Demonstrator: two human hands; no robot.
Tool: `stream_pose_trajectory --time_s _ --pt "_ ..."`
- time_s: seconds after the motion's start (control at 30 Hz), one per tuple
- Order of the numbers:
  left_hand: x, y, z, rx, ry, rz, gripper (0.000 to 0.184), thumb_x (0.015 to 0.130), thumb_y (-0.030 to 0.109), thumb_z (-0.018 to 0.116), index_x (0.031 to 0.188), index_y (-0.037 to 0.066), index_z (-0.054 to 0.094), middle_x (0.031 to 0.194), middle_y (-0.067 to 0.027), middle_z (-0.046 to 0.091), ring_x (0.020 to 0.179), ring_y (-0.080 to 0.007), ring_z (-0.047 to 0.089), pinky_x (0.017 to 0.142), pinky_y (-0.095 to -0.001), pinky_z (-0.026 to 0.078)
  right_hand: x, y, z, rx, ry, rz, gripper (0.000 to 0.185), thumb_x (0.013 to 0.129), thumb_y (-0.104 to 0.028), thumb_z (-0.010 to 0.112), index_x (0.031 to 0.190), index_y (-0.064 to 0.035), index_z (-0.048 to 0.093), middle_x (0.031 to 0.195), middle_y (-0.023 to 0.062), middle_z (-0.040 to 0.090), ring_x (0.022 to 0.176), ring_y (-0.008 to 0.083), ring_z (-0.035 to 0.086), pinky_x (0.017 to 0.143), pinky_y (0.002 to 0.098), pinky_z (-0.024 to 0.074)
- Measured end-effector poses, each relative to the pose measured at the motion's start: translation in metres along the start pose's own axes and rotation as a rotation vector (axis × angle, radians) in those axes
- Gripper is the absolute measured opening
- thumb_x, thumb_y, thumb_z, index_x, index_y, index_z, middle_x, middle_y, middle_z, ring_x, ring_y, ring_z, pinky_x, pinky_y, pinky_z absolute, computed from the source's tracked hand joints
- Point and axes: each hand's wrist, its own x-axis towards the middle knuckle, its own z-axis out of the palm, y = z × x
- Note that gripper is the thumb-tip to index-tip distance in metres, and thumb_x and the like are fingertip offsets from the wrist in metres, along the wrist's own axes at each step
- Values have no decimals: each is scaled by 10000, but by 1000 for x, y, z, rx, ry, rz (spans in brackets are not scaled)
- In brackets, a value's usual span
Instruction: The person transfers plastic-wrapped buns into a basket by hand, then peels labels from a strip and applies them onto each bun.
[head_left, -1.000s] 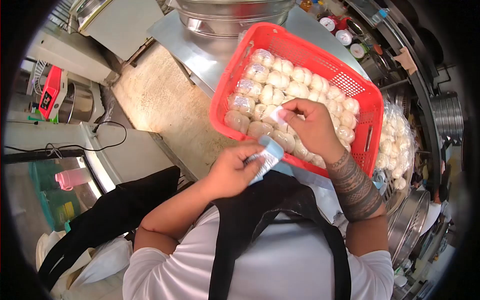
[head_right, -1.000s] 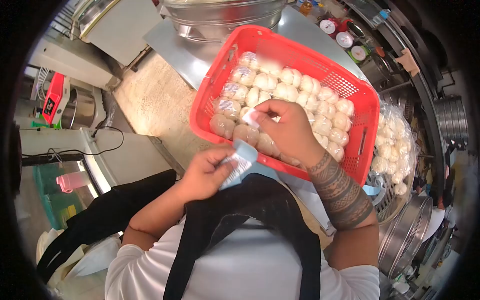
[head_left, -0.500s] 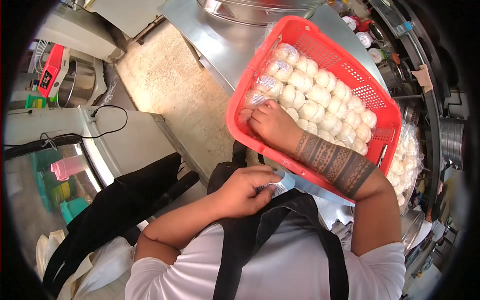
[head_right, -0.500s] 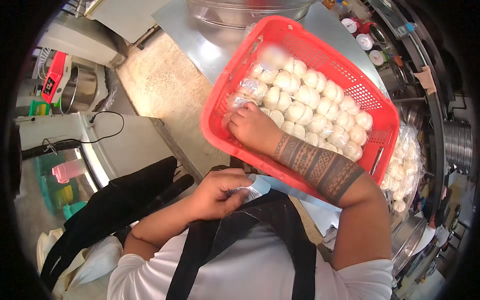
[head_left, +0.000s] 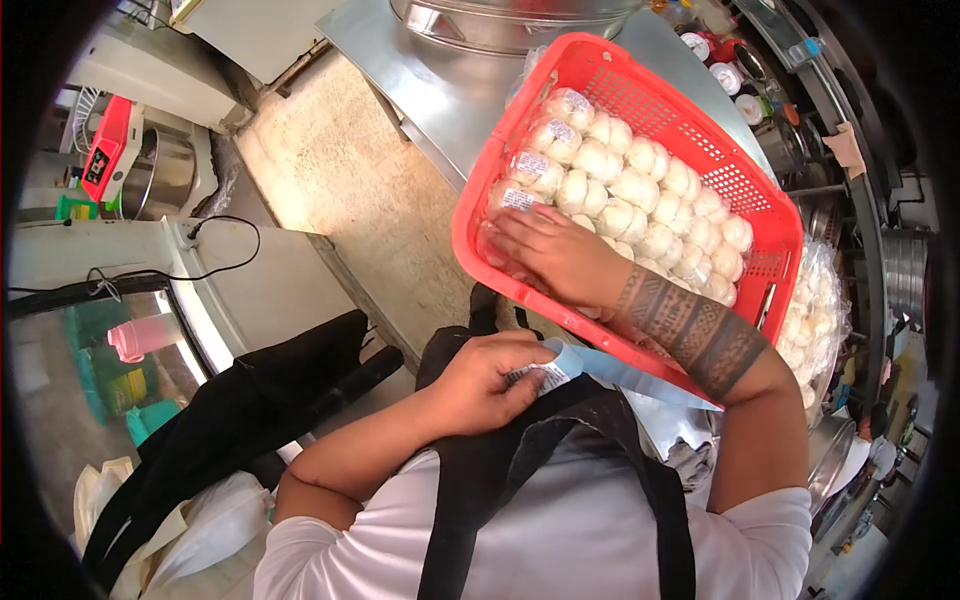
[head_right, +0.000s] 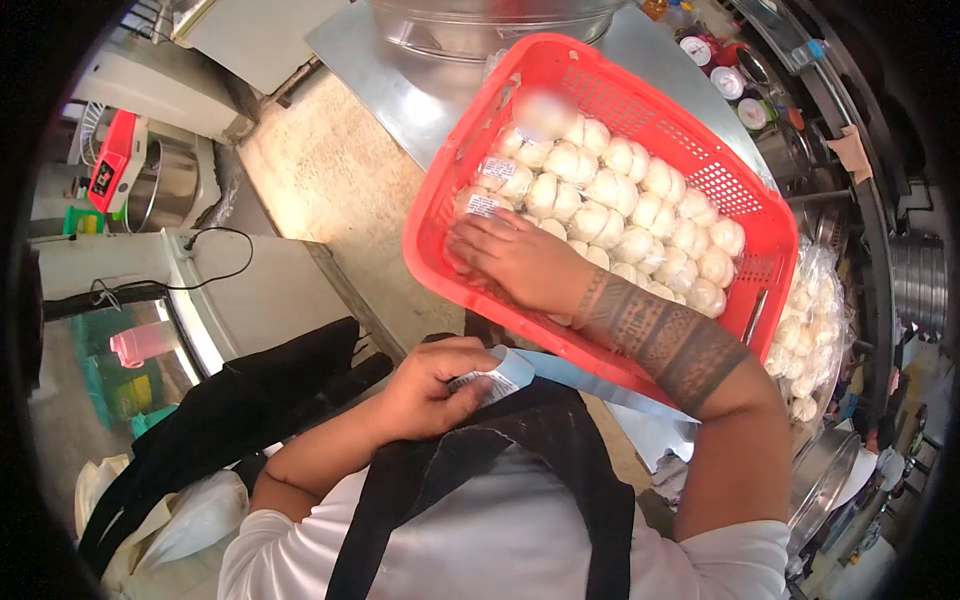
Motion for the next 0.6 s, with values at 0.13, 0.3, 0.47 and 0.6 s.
stream_pose_trajectory --time_s 0.13,0.3,0.47,0.6 --pt "3 12 3 37 3 -23 157 934 10 712 1091 9 723 924 -124 688 812 -258 669 743 -342 524 -3 7 11 -70 -93 -111 660 945 -257 639 1553 -66 468 1602 105 476 1497 310 421 1249 531 293" --pt "6 22 11 -11 34 -138 124 956 78 757 1051 0 736 947 -90 717 845 -171 680 755 -308 526 -60 -9 -68 211 -185 204 664 962 -262 686 1552 -53 464 1571 100 514 1417 260 513 1214 464 349" --pt "29 41 38 -86 1 -151 148 959 106 773 1059 1 745 960 -63 726 855 -112 658 762 -283 525 -116 -69 -126 1674 180 479 624 964 -247 745 1497 -20 513 1357 94 635 1213 145 605 1069 320 452" --pt "47 53 60 -208 -36 -136 155 969 97 770 1073 -13 738 971 -26 725 885 -80 634 791 -270 519 -147 -90 -127 1636 282 595 521 960 -81 718 1449 -22 549 1178 12 630 1111 87 595 990 272 489"
